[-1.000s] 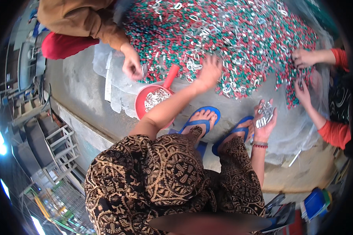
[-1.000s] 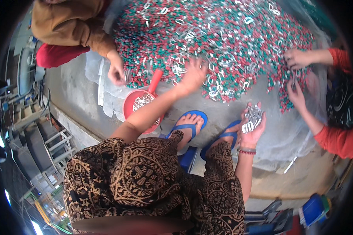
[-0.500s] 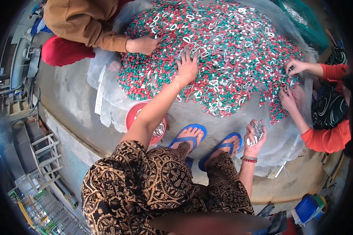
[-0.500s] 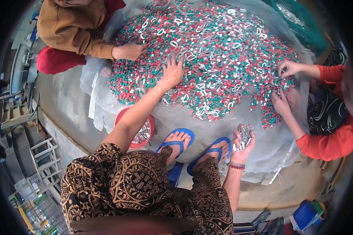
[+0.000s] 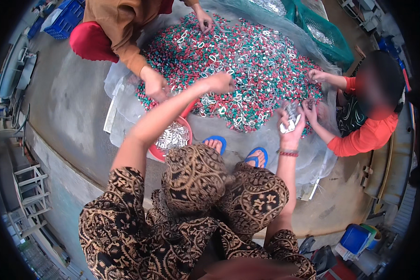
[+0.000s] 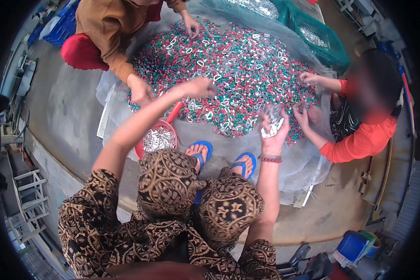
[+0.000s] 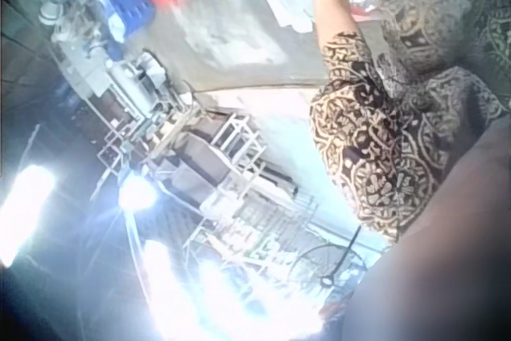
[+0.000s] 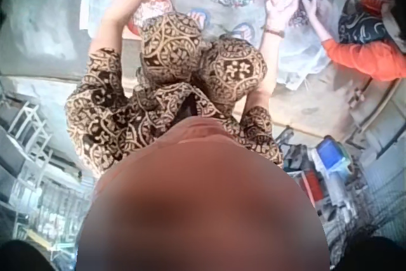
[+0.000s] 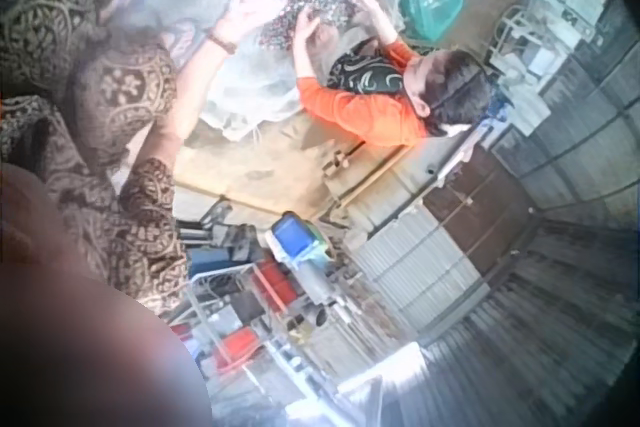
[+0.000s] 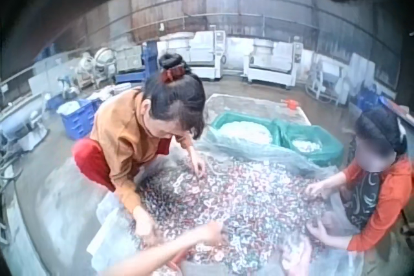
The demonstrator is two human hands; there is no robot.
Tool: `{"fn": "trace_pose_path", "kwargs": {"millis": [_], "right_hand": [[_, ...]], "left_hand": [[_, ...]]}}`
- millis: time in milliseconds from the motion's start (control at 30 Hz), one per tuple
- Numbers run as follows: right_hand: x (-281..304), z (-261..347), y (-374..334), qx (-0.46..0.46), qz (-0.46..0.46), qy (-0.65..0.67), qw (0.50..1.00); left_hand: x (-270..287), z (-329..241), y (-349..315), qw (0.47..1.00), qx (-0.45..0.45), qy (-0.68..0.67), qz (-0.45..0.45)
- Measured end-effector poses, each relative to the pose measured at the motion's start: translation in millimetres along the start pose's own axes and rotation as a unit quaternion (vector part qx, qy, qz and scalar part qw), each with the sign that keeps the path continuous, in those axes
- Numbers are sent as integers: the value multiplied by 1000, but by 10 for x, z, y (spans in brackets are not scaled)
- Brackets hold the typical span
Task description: The person sits on a low stool and sorts small white plastic clips from a large mixed pile of red and green plastic pieces. They pick the white clips by hand and place them into a red scoop. Two other workers sort alongside them.
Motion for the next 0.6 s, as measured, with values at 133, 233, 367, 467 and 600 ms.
{"fn": "trace_pose_path", "kwargs": {"millis": [133,233,367,467,600], "right_hand": [[-654,220,-51,-11,82,16,996],[-360,280,-70,18,1,-72,997],[661,274,-239,-4,-128,-89,988],[1335,292,-372,-2,-152,-14,988],[1853,350,-466,3,-201,84,976]], "left_hand": [[767,11,377,978,-14,209,17],[860,194,799,970,0,239,48],[296,805,1448,975,47,219,14],[-358,1319,1896,984,57,160,-61],[-885,2080,2058,945,250,8,-211]]}}
Point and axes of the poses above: each hand's wrist, its own y-axis towards the middle knuckle, its own x-axis out of the back of the hand, z = x × y, the point moved 8 cm from there along y, towards the middle knuckle, and after that the axes turned 9 degrees about -z, right-handed, at the moved point
